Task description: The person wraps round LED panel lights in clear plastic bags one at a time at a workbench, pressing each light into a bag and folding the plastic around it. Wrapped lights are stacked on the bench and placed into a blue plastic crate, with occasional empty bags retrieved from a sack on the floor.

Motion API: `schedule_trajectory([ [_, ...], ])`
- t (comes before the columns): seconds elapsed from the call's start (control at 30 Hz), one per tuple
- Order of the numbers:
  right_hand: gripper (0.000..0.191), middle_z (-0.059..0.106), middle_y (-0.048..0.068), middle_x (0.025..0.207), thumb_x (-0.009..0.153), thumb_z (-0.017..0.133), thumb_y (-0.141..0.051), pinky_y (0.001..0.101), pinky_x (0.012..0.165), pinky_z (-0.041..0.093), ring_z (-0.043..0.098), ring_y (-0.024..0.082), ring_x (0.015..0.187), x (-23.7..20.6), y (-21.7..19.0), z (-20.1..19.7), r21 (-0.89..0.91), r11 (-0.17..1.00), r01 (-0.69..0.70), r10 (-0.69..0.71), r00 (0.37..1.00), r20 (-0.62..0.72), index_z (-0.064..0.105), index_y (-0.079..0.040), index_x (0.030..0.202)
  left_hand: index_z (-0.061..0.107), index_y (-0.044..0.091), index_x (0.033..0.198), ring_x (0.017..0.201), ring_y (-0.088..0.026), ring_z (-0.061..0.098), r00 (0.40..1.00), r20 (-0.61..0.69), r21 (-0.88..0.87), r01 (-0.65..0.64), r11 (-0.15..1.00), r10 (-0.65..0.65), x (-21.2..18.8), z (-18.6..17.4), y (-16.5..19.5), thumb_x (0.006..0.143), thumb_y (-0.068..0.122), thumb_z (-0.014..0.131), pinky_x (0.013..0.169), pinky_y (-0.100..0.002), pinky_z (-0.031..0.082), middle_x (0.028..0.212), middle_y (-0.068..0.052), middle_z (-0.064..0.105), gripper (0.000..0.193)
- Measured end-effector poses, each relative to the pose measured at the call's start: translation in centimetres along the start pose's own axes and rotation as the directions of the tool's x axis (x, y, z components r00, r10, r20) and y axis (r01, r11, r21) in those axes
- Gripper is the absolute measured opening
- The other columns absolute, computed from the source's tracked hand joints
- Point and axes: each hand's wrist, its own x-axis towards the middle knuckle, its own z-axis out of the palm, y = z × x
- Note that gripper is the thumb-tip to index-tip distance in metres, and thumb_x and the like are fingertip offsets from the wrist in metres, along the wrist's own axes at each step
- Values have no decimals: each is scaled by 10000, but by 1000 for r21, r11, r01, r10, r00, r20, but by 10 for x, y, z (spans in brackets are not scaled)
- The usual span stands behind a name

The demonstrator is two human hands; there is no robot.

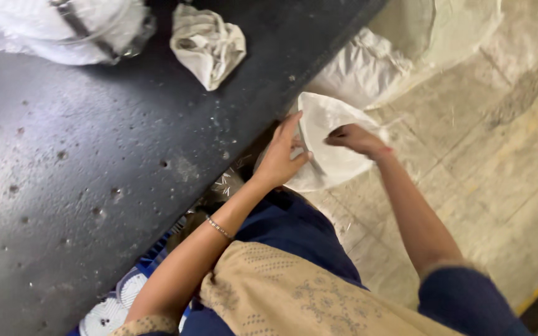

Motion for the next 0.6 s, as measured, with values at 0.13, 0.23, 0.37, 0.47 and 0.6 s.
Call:
schedule_trajectory([
  [0.13, 320, 770, 98, 1083, 905, 734, -184, 283, 904, 529, 696, 165, 1022, -114, -61, -83, 149, 960, 239, -201, 952, -231, 747, 4, 1163, 339, 118, 1584, 1125, -279, 715, 993, -78, -200, 74, 977, -91, -15, -25, 28, 886, 151, 724, 944, -379, 584, 1561, -176, 469, 798],
  [0.23, 240, 736, 91, 1086, 890, 739, -16, 260, 890, 531, 674, 139, 1001, -161, -102, -101, 306, 883, 356, -243, 904, -352, 725, 12, 1128, 317, 54, 1566, 1229, -278, 633, 983, -182, -69, -29, 997, 16, -28, -45, 54, 863, 264, 816, 1001, -408, 542, 1529, -195, 465, 887],
  [0.37, 170, 724, 64, 1110, 885, 702, 90, 280, 951, 564, 689, 146, 1037, -175, -141, -95, 546, 597, 588, -454, 808, -374, 707, -11, 1022, 230, 0, 1612, 1398, -253, 460, 978, -209, -142, -13, 990, -17, -50, -76, 79, 922, 331, 846, 1126, -436, 409, 1551, -192, 440, 982],
  [0.47, 181, 700, 48, 1065, 896, 668, 133, 279, 944, 565, 669, 134, 1007, -155, -171, -76, 372, 710, 597, -455, 793, -404, 693, -2, 1013, 454, 17, 1524, 1234, -169, 657, 1000, -11, -641, -6, 767, -1, -75, -106, 89, 954, 349, 736, 1081, -325, 504, 1290, -112, 731, 717],
  [0.6, 185, 704, 59, 1045, 910, 674, 153, 269, 926, 567, 673, 125, 988, -119, -229, -37, 404, 614, 678, -609, 733, -305, 685, -4, 1007, 720, -39, 1223, 913, -130, 653, 878, -478, -521, -263, 812, -22, -116, -154, 96, 991, 132, 732, 839, -289, 559, 1005, -47, 728, 288],
])
